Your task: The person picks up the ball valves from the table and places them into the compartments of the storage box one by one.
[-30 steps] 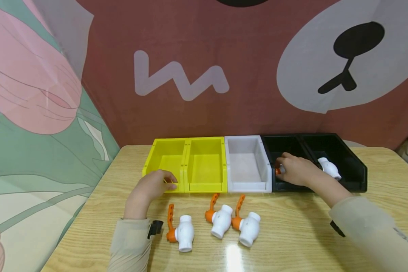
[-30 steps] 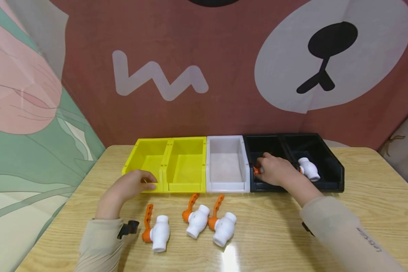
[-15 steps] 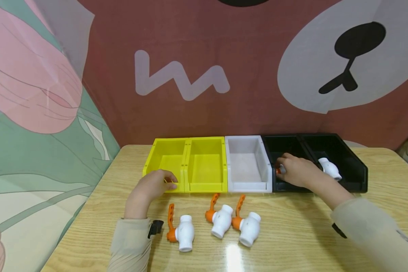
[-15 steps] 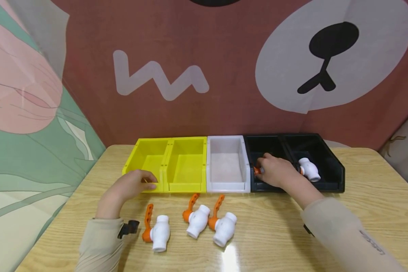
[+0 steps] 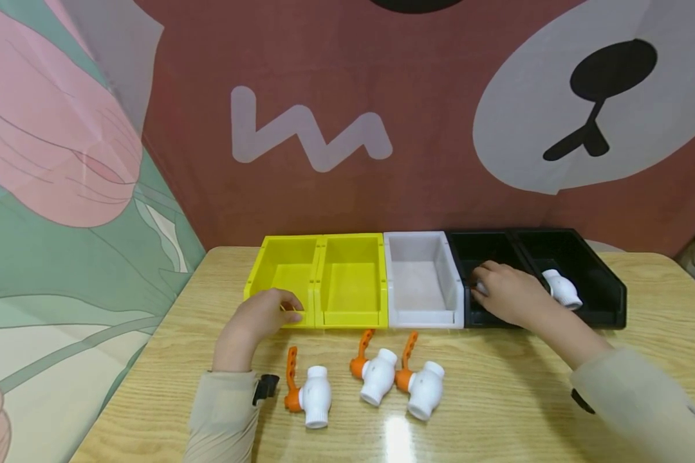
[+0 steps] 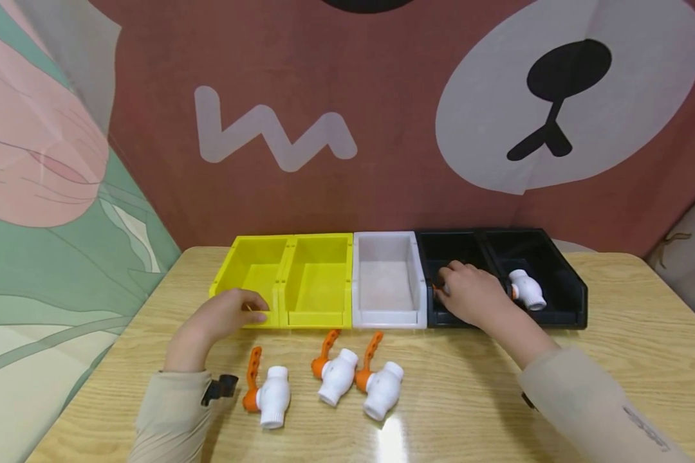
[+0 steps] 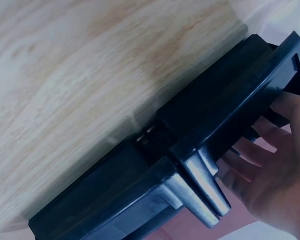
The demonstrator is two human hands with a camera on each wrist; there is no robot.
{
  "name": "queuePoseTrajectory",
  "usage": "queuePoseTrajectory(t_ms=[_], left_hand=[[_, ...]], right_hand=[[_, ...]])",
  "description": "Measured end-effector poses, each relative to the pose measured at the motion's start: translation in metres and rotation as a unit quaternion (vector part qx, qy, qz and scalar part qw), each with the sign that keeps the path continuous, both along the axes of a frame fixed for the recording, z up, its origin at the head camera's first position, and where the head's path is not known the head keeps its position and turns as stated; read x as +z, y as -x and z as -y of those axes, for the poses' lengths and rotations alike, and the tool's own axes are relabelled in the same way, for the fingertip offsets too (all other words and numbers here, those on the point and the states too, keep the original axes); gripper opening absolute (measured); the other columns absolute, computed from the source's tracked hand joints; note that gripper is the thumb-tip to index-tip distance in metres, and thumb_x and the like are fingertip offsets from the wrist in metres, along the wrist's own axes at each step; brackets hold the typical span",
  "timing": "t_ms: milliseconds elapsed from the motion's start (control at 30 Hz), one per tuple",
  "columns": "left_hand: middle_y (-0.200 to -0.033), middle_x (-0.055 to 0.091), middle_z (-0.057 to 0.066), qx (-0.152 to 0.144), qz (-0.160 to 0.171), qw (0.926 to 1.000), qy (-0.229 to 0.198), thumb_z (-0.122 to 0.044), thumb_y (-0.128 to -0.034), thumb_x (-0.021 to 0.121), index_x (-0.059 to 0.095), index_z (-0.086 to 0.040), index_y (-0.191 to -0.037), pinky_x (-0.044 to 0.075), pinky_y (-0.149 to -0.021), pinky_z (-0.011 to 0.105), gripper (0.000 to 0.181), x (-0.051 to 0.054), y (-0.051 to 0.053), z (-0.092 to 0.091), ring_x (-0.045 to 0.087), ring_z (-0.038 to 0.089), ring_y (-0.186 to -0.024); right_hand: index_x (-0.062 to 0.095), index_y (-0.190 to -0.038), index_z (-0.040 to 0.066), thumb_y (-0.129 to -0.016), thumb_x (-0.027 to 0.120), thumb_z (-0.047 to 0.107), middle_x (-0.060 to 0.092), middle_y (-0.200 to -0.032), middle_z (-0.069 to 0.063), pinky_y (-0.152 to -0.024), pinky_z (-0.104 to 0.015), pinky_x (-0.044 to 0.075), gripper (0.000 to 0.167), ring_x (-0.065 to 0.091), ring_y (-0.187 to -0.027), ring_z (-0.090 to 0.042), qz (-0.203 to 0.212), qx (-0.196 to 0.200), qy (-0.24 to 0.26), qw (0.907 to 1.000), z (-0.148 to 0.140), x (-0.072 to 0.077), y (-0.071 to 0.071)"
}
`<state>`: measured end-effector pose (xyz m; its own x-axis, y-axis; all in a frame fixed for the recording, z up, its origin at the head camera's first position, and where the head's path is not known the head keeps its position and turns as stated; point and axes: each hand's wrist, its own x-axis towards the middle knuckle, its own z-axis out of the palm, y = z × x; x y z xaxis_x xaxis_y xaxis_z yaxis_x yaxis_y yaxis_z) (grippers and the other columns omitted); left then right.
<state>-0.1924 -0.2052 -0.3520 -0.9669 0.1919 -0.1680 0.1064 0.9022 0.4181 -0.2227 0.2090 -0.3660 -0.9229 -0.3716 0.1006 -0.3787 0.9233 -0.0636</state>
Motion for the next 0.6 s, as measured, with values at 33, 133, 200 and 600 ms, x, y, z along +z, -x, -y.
queuePoseTrajectory(t_ms=[33,133,200,600], left_hand=[[-0.102,0.068,0.003,0.000,0.000,1.0000,0.000,-0.018,-0.0934,0.070,0.074,-0.013,-0.106,0.051,-0.085,0.043,0.014,0.000,0.000,0.000,0.061,0.022,-0.091],[-0.103,0.068,0.003,-0.001,-0.001,1.0000,0.000,-0.018,-0.0934,0.070,0.074,-0.013,-0.106,0.051,-0.085,0.044,0.015,0.000,0.001,0.000,0.061,0.022,-0.092],[-0.103,0.068,0.003,-0.002,-0.002,1.0000,0.000,-0.018,-0.0933,0.070,0.074,-0.013,-0.106,0.051,-0.085,0.044,0.015,0.000,0.001,0.000,0.061,0.022,-0.092],[-0.102,0.068,0.003,-0.003,-0.003,1.0000,0.002,-0.019,-0.0931,0.070,0.074,-0.013,-0.105,0.051,-0.085,0.044,0.014,-0.001,0.002,0.000,0.061,0.022,-0.092]], right_hand=[[0.067,-0.112,-0.003,-0.092,0.069,0.017,0.062,-0.113,-0.022,-0.076,-0.052,0.054,0.028,0.065,-0.093,-0.034,-0.002,0.000,0.003,1.0000,0.000,0.000,-0.001],[0.067,-0.112,-0.003,-0.091,0.069,0.016,0.062,-0.114,-0.022,-0.078,-0.054,0.053,0.028,0.064,-0.095,-0.036,-0.006,-0.002,0.015,0.9999,-0.001,0.000,-0.004],[0.067,-0.112,-0.003,-0.092,0.068,0.016,0.062,-0.114,-0.023,-0.078,-0.055,0.053,0.028,0.064,-0.097,-0.037,-0.008,-0.004,0.024,0.9997,0.000,0.000,-0.007],[0.069,-0.111,0.001,-0.093,0.069,0.018,0.063,-0.117,-0.019,-0.080,-0.056,0.052,0.025,0.063,-0.101,-0.037,-0.051,-0.008,0.065,0.9966,0.002,0.008,-0.026]])
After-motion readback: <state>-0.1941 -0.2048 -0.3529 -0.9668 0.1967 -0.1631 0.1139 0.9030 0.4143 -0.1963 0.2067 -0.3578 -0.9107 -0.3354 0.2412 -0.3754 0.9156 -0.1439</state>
